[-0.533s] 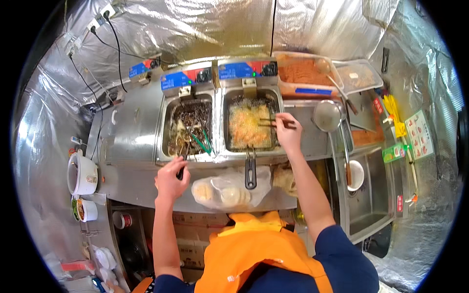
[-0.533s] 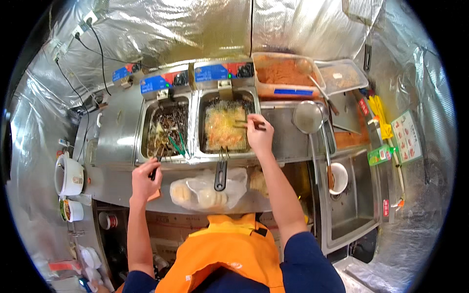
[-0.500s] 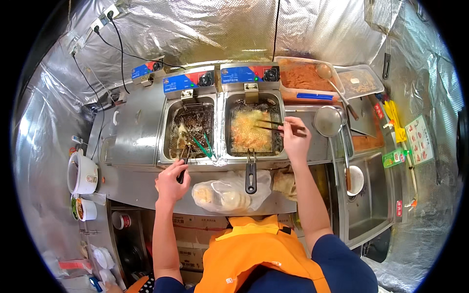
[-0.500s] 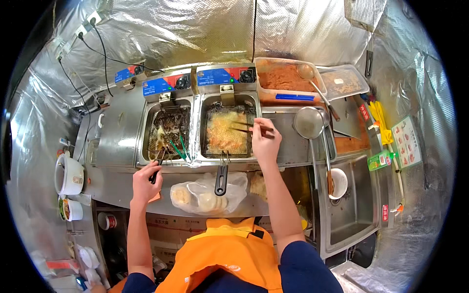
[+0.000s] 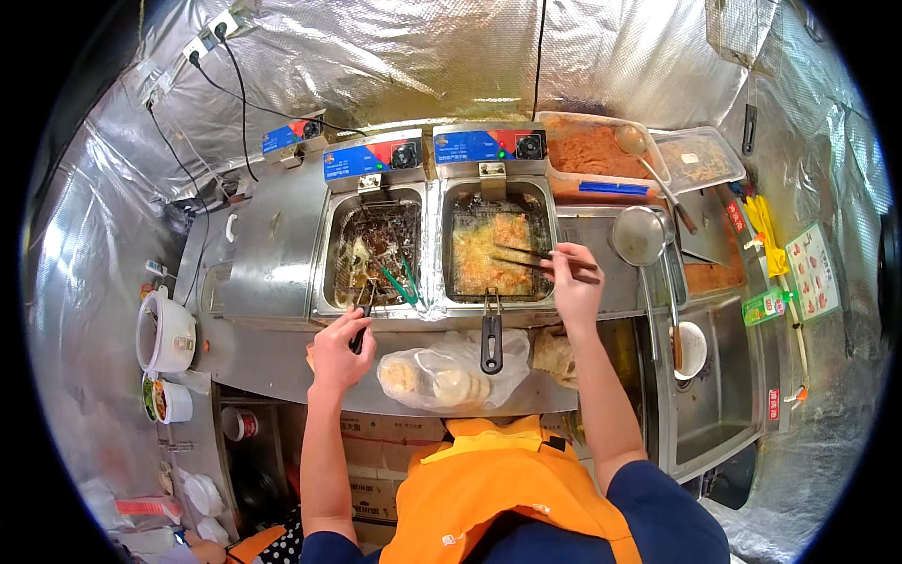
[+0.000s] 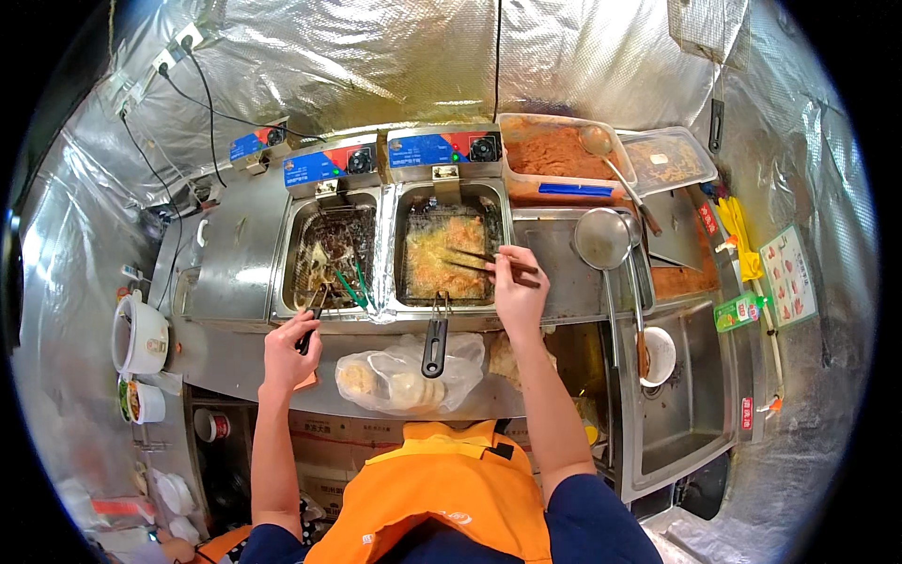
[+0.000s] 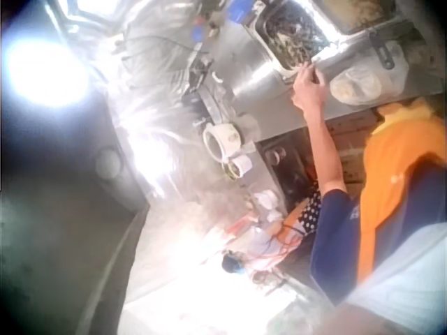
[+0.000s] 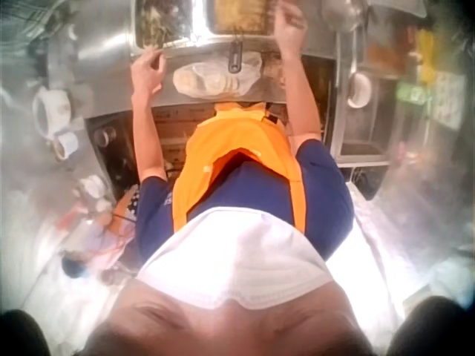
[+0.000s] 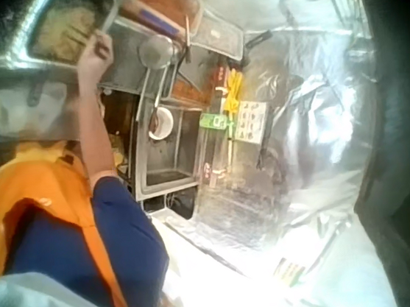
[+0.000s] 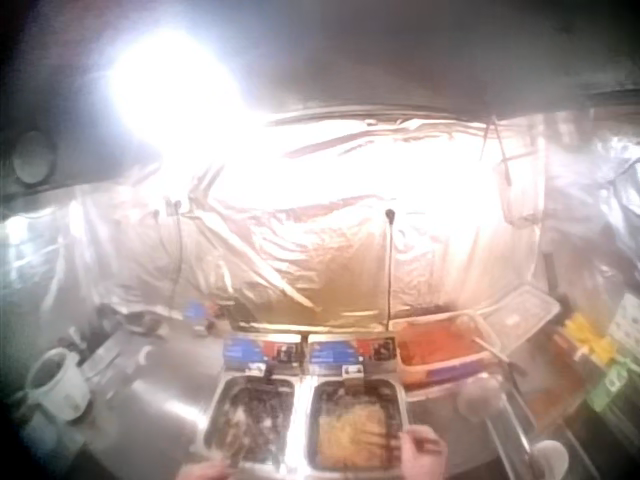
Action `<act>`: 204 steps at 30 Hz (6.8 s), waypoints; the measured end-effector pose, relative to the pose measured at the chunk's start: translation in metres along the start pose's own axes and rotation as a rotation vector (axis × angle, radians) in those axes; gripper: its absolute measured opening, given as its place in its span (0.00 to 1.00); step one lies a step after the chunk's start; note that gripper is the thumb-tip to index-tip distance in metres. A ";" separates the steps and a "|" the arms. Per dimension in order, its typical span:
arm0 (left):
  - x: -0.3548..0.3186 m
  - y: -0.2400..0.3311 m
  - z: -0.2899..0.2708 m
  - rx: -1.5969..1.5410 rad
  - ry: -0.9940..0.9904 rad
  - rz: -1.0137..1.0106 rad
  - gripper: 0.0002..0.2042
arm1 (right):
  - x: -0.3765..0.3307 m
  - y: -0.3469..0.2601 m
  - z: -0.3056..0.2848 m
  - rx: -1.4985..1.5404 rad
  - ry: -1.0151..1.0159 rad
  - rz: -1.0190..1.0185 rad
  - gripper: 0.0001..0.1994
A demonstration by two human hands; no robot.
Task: The person prepares fried food by managing two deep fryer baskets, using tongs to move items between oil and a holding area, and transferring ingredients from a container into the hot oil with a ladle. The person also handles a round dough-like item by hand.
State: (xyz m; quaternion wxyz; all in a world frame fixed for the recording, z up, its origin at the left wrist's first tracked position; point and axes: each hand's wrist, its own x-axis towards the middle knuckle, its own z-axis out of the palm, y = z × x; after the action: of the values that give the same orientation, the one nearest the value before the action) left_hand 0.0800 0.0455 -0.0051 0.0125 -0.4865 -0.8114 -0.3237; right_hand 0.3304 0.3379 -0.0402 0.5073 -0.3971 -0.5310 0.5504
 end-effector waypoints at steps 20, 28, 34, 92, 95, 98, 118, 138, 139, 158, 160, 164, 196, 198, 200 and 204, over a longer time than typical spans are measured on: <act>0.004 0.001 0.000 0.027 0.020 0.034 0.10 | -0.013 -0.006 0.013 -0.457 -0.429 -0.384 0.08; 0.001 -0.008 -0.003 0.000 0.030 0.070 0.10 | -0.028 -0.039 0.013 -0.410 -0.370 -0.140 0.08; 0.005 -0.014 -0.001 -0.024 0.035 0.112 0.09 | -0.024 -0.006 0.034 -0.233 -0.266 -0.063 0.08; 0.013 -0.020 -0.009 -0.002 -0.065 0.248 0.08 | -0.006 0.016 0.031 -0.498 -0.046 -0.264 0.06; 0.011 -0.031 -0.010 0.007 -0.039 0.217 0.08 | -0.013 -0.027 0.062 -0.461 -0.055 -0.284 0.06; 0.007 -0.024 -0.007 0.002 -0.056 0.231 0.08 | -0.015 -0.012 0.073 -0.422 -0.203 -0.234 0.07; 0.007 -0.027 -0.009 0.023 -0.062 0.182 0.10 | -0.024 -0.013 0.015 -0.090 0.074 0.079 0.08; 0.015 -0.020 -0.009 -0.017 -0.075 0.193 0.10 | 0.008 0.032 0.013 -0.266 -0.014 -0.046 0.06; 0.011 -0.024 -0.010 -0.004 -0.065 0.180 0.10 | 0.004 0.003 0.017 -0.288 -0.030 -0.076 0.06; 0.011 -0.020 -0.010 -0.027 -0.064 0.203 0.09 | 0.034 0.024 0.051 -0.405 -0.216 -0.304 0.06; 0.009 -0.024 -0.011 -0.014 -0.053 0.189 0.09 | 0.025 -0.008 0.054 -0.339 -0.256 -0.205 0.06; 0.010 -0.024 -0.011 -0.012 -0.056 0.206 0.10 | 0.031 -0.029 0.029 -0.467 -0.137 -0.343 0.05; 0.054 -0.014 -0.070 -1.584 -0.258 -0.991 0.09 | 0.004 0.021 0.004 -0.109 -0.022 0.065 0.04; 0.057 -0.016 -0.093 -1.641 -0.296 -1.003 0.10 | 0.000 -0.007 0.001 -0.187 0.007 -0.014 0.05; 0.078 -0.014 -0.108 -1.762 -0.383 -1.005 0.11 | 0.011 0.004 0.006 -0.102 0.009 -0.037 0.05; 0.131 -0.011 -0.122 -1.918 -0.378 -1.097 0.14 | 0.038 0.021 0.018 -0.198 -0.025 -0.046 0.05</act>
State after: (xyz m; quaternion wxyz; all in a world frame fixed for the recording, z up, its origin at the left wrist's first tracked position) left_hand -0.0336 0.0787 0.1296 -0.6353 0.0869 -0.3197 -0.6975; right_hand 0.3040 0.3733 -0.0551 0.4713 -0.4260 -0.5984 0.4882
